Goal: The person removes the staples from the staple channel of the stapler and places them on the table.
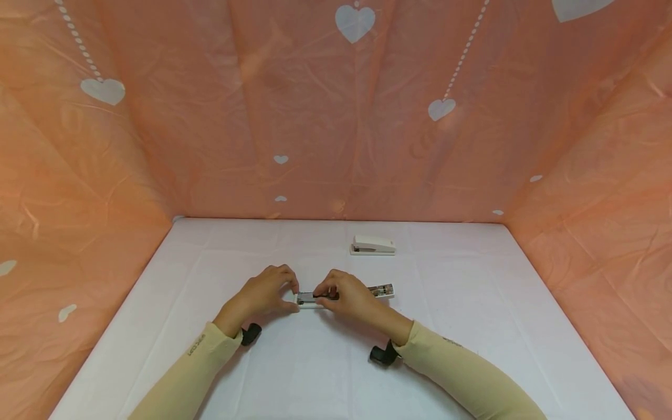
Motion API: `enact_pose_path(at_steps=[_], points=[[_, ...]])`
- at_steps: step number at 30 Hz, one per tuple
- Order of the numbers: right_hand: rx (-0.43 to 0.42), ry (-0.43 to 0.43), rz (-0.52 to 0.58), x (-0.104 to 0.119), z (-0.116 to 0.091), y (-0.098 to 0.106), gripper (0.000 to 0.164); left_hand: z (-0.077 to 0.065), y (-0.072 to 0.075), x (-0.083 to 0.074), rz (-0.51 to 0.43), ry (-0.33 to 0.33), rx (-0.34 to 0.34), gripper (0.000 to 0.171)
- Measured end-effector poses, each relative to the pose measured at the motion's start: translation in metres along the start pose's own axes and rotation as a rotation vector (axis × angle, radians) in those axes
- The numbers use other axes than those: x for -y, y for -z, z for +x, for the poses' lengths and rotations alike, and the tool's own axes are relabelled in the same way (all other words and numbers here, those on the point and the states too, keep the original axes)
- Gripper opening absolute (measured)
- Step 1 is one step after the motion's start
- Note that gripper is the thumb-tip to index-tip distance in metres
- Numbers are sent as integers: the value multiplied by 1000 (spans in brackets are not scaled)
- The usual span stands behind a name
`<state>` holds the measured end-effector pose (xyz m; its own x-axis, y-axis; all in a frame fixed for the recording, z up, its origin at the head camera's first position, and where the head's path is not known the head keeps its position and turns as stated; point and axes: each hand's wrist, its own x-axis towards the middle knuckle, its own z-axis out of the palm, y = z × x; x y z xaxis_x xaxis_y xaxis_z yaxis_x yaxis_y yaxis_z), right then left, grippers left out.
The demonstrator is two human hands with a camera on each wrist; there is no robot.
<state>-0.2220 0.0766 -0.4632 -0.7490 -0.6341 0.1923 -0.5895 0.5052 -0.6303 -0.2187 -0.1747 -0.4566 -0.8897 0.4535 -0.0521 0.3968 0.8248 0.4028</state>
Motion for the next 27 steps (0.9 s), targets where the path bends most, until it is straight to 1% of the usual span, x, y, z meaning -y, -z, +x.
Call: enact_pose_path(at_steps=[4, 11, 27], points=[[-10, -6, -24, 2, 2, 1, 9, 0, -1, 1, -1, -4, 0, 31], [-5, -47, -49, 6, 5, 0, 7, -2, 0, 0, -6, -7, -1, 31], [-14, -51, -89, 8, 13, -2, 13, -2, 1, -1, -7, -3, -5, 31]])
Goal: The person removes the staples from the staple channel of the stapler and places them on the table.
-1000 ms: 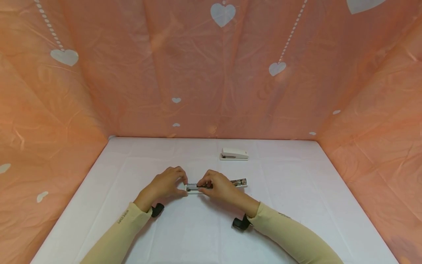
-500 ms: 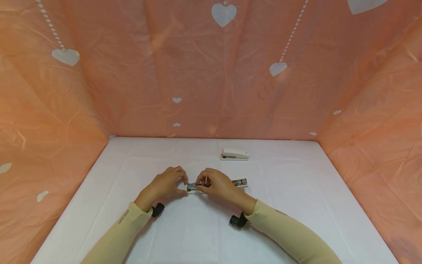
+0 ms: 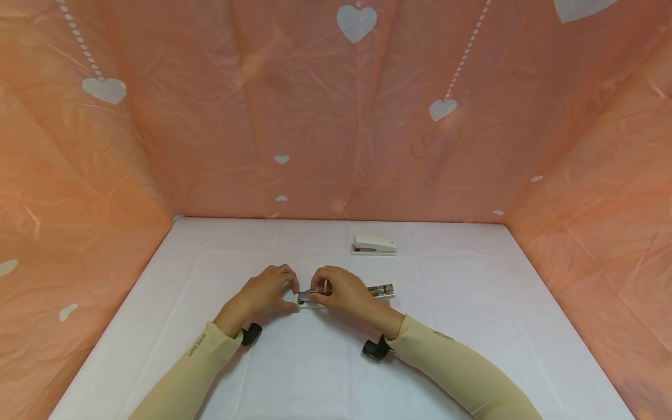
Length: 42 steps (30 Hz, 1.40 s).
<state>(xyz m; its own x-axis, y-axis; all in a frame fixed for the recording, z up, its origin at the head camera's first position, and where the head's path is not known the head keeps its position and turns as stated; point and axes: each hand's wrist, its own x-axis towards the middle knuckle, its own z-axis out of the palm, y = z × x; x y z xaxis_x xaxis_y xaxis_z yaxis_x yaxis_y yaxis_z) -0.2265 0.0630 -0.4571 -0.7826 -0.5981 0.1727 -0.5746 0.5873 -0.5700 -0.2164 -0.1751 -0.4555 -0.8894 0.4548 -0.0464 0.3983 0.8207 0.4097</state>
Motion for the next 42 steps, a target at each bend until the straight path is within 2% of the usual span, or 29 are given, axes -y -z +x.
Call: enact_pose_path(at_steps=[5, 15, 27, 42], points=[[-1, 0, -2, -1, 1, -1, 17, 1, -1, 1, 0, -1, 1, 31], [-4, 21, -4, -2, -1, 0, 12, 1, -1, 0, 11, 0, 7, 32], [-9, 35, 49, -3, -6, 6, 11, 2, -1, 0, 21, -5, 2, 31], [-31, 107, 127, -9, -21, 13, 11, 0, 1, -3, 18, 2, 2, 31]])
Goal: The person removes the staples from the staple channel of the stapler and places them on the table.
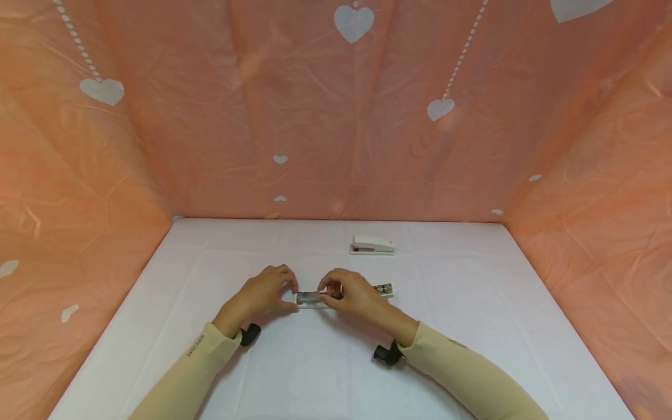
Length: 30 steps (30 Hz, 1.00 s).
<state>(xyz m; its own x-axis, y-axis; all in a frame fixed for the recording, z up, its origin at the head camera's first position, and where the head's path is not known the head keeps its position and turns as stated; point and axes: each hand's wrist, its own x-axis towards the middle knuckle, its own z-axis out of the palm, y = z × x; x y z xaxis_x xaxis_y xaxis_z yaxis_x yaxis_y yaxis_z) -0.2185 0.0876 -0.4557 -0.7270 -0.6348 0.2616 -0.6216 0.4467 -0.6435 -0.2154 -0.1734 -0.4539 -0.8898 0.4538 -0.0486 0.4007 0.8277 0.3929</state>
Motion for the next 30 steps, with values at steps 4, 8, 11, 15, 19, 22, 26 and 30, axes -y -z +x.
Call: enact_pose_path(at_steps=[4, 8, 11, 15, 19, 22, 26, 30], points=[[12, -13, 17, 0, -5, -1, 12, 1, -1, 2, 2, -3, -1, 31], [22, -11, 37, 2, -10, -1, 12, 1, -2, 2, 0, -7, -4, 31], [26, 6, 35, 3, -14, -2, 12, 0, -1, 2, -8, -4, -4, 31], [30, 9, 9, 3, -17, -3, 14, 1, -1, 1, -10, -5, 2, 31], [35, 0, 10, 4, -19, -4, 12, 2, -2, 2, -8, -4, 6, 32], [48, -18, 43, 4, -20, -5, 10, 2, -2, 2, -3, -6, 0, 32], [78, -44, 66, 6, -21, -6, 9, 2, -2, 3, 2, -7, -7, 32], [118, -52, 64, 5, -22, -8, 9, 1, -2, 2, 5, -12, -11, 32]])
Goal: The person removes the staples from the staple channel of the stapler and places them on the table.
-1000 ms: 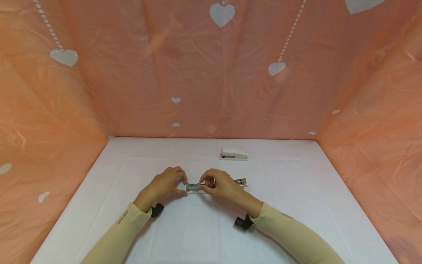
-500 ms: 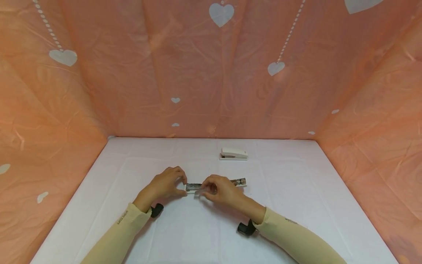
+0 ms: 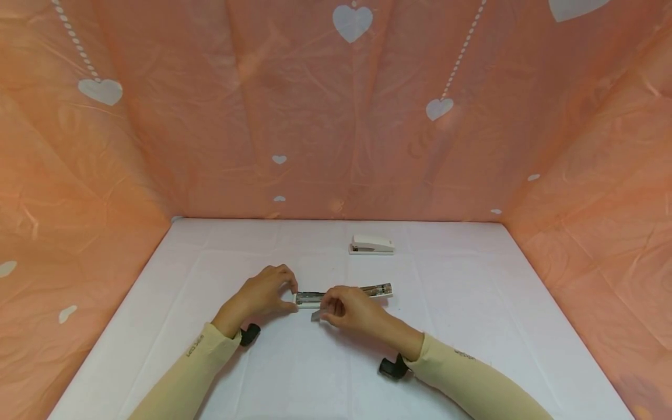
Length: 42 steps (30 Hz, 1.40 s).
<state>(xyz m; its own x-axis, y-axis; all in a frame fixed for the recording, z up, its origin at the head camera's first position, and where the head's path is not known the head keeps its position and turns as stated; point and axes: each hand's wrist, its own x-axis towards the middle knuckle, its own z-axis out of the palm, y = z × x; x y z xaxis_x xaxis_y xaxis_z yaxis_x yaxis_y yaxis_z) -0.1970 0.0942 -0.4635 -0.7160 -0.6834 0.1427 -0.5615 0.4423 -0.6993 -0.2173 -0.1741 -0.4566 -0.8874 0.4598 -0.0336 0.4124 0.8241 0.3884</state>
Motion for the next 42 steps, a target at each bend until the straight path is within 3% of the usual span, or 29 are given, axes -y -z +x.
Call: enact_pose_path(at_steps=[11, 19, 31, 42], points=[[56, -28, 14, 2, -1, -5, 8, 0, 1, 0, -5, -5, 3, 32], [79, -51, -57, 0, -2, -5, 9, 0, 0, -1, -3, -10, 1, 31], [112, -92, -258, 10, -4, -4, 10, -2, 2, -3, -28, 6, 0, 31], [127, -112, -246, 10, -4, -4, 10, 2, 3, -3, 49, -17, 6, 32]])
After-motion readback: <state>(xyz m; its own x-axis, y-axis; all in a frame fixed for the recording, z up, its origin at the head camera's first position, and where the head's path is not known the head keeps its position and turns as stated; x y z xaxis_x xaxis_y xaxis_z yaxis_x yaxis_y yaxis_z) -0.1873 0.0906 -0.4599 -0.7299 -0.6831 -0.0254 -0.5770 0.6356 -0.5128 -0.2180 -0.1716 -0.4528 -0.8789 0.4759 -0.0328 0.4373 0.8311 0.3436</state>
